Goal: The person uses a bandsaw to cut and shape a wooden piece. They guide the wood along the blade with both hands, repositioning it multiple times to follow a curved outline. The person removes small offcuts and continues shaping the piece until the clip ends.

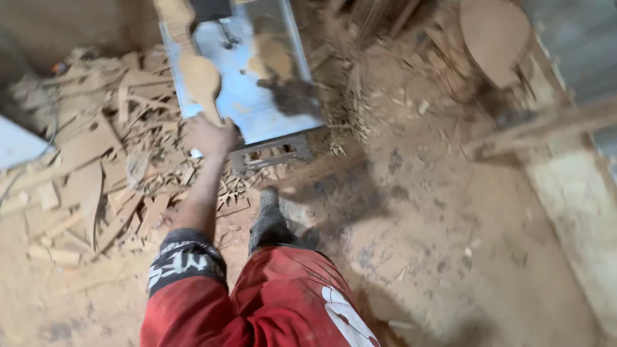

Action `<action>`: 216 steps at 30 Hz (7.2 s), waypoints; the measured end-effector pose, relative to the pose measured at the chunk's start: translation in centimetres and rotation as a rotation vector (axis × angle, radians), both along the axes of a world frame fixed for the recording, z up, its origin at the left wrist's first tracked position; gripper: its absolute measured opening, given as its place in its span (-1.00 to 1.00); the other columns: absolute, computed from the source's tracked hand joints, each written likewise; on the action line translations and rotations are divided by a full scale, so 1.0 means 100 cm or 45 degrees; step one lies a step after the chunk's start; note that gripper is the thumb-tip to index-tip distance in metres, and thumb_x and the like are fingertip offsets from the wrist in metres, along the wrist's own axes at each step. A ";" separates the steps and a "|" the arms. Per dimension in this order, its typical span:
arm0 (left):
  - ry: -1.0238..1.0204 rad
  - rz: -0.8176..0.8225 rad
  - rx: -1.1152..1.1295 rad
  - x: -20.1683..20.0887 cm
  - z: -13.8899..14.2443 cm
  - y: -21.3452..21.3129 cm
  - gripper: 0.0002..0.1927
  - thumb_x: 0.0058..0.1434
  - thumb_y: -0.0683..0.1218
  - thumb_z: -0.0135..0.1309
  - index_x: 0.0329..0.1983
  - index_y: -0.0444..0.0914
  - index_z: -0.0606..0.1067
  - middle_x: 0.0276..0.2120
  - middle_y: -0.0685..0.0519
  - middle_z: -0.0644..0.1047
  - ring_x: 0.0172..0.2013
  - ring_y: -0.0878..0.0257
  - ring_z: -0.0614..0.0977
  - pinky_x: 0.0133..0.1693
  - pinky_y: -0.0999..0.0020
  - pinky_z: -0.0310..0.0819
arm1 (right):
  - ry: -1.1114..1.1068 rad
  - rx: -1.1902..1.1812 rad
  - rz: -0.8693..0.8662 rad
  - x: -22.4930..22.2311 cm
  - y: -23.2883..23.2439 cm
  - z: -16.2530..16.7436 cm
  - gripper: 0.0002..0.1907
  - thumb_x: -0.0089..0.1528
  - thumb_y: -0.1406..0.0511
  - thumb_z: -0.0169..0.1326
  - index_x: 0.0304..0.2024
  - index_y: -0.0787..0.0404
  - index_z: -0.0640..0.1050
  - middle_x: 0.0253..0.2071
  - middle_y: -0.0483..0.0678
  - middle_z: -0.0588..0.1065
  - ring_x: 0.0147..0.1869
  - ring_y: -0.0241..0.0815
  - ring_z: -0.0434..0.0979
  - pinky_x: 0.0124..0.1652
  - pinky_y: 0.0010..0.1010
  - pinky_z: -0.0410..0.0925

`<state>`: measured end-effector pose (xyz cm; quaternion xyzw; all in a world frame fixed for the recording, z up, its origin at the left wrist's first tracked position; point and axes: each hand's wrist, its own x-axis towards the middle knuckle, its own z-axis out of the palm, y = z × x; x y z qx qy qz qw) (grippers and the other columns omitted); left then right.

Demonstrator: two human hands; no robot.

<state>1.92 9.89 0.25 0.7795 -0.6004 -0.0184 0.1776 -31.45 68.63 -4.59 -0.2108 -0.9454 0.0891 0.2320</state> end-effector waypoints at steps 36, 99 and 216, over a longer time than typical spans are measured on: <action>0.257 -0.571 0.162 0.367 -0.002 0.141 -0.52 -0.08 0.03 0.33 -0.11 -0.29 0.58 -0.44 -0.10 0.59 -0.38 0.00 0.59 -0.27 0.12 0.52 | -0.502 -0.886 3.053 0.281 -0.595 0.144 -0.52 0.27 0.32 0.28 0.19 0.30 0.48 0.23 0.15 0.49 0.23 0.03 0.57 0.20 -0.25 0.46; 0.329 -0.467 -0.181 0.001 -0.019 -0.144 -0.65 0.40 0.11 0.04 -0.32 -0.26 0.50 -0.37 -0.12 0.59 -0.37 -0.09 0.63 -0.37 -0.05 0.50 | -0.487 0.316 2.309 0.073 -0.402 0.086 0.17 -0.12 -0.05 0.38 0.49 0.15 0.27 0.14 0.23 0.42 0.06 0.25 0.42 0.06 0.04 0.26; 0.142 -0.120 0.401 -0.050 0.007 -0.226 -0.37 0.54 0.15 -0.44 0.58 -0.19 0.03 0.56 -0.14 -0.07 0.54 -0.16 -0.20 0.44 -0.35 -0.53 | -1.014 -0.068 2.345 0.003 -0.513 0.056 -0.70 0.41 0.21 -0.02 -0.09 0.29 0.62 -0.26 0.26 0.58 -0.17 0.30 0.61 -0.21 -0.10 0.44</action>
